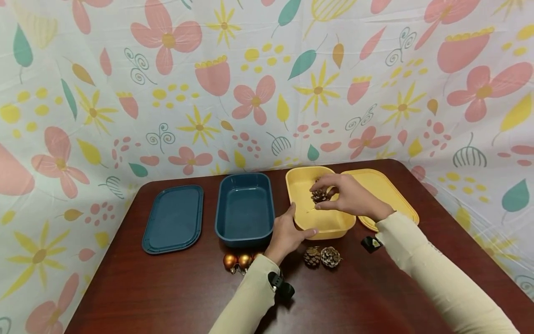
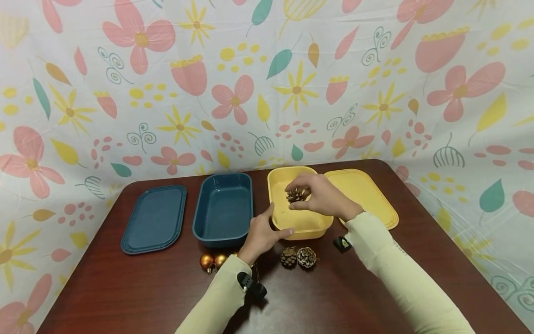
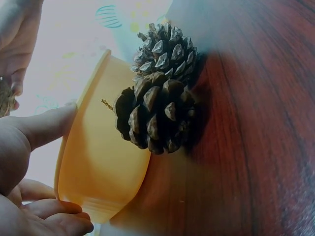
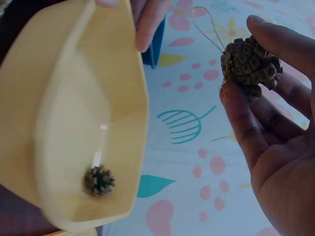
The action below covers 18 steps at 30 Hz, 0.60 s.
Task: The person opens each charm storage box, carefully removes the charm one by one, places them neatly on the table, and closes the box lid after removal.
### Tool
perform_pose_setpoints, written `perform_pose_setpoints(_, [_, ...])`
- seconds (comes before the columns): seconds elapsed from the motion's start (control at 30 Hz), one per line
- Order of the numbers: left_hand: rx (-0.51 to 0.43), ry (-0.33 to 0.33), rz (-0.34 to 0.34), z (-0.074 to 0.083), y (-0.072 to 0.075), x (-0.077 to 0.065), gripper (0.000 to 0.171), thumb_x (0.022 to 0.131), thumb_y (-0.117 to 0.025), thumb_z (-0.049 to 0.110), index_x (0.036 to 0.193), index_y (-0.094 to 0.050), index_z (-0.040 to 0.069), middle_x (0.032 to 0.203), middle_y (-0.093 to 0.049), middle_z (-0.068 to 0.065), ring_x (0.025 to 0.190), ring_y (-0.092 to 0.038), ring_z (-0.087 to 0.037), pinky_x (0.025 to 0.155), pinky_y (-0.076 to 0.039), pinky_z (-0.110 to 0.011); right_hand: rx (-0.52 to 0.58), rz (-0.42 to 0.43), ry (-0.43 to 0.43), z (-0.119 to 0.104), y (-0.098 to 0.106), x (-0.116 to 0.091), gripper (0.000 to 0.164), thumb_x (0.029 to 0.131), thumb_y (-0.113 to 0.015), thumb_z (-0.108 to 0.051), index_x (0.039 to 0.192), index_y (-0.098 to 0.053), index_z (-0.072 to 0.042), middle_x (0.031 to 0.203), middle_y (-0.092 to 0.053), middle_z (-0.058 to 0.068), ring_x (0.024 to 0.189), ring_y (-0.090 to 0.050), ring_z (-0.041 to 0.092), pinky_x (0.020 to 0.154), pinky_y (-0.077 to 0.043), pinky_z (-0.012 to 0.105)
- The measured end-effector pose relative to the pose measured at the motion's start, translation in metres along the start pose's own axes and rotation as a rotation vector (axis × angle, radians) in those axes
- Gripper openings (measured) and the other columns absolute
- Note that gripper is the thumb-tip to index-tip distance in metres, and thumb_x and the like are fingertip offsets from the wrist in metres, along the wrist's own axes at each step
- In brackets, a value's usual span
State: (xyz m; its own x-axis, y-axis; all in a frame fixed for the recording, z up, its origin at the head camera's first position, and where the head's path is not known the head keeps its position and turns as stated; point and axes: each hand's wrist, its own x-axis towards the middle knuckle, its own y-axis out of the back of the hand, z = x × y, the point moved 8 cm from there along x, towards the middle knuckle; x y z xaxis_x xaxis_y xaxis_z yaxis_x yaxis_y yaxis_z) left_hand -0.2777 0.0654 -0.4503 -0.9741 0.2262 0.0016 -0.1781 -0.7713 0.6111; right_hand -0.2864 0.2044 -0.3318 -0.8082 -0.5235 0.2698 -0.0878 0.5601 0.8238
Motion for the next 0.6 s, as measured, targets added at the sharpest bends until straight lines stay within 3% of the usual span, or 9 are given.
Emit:
perform_pose_setpoints(0.27, [-0.011,-0.005,0.007,0.0,0.001,-0.001,0.1,0.081,-0.083,0.043,0.158,-0.03,0.008,0.16,-0.04,-0.01,0.146,-0.043,-0.029,0.112,-0.046,-0.047,0.015,0.085,-0.015,0.004,-0.003,-0.019,0.039,0.078,-0.087,-0.029,0.114,-0.073,-0.02,0.111,-0.073,-0.001,0.091,-0.066,0.009,0.076,-0.059,0.028])
perform_pose_setpoints(0.6, [-0.012,-0.019,0.012,0.001,0.0,-0.001,0.099,0.081,-0.083,0.042,0.158,-0.032,0.006,0.16,-0.04,-0.011,0.146,-0.043,-0.029,0.112,-0.045,-0.046,0.012,0.148,0.046,0.003,-0.002,-0.044,0.036,0.078,-0.088,-0.017,0.109,-0.072,-0.024,0.107,-0.07,-0.007,0.093,-0.064,0.002,0.075,-0.059,0.025])
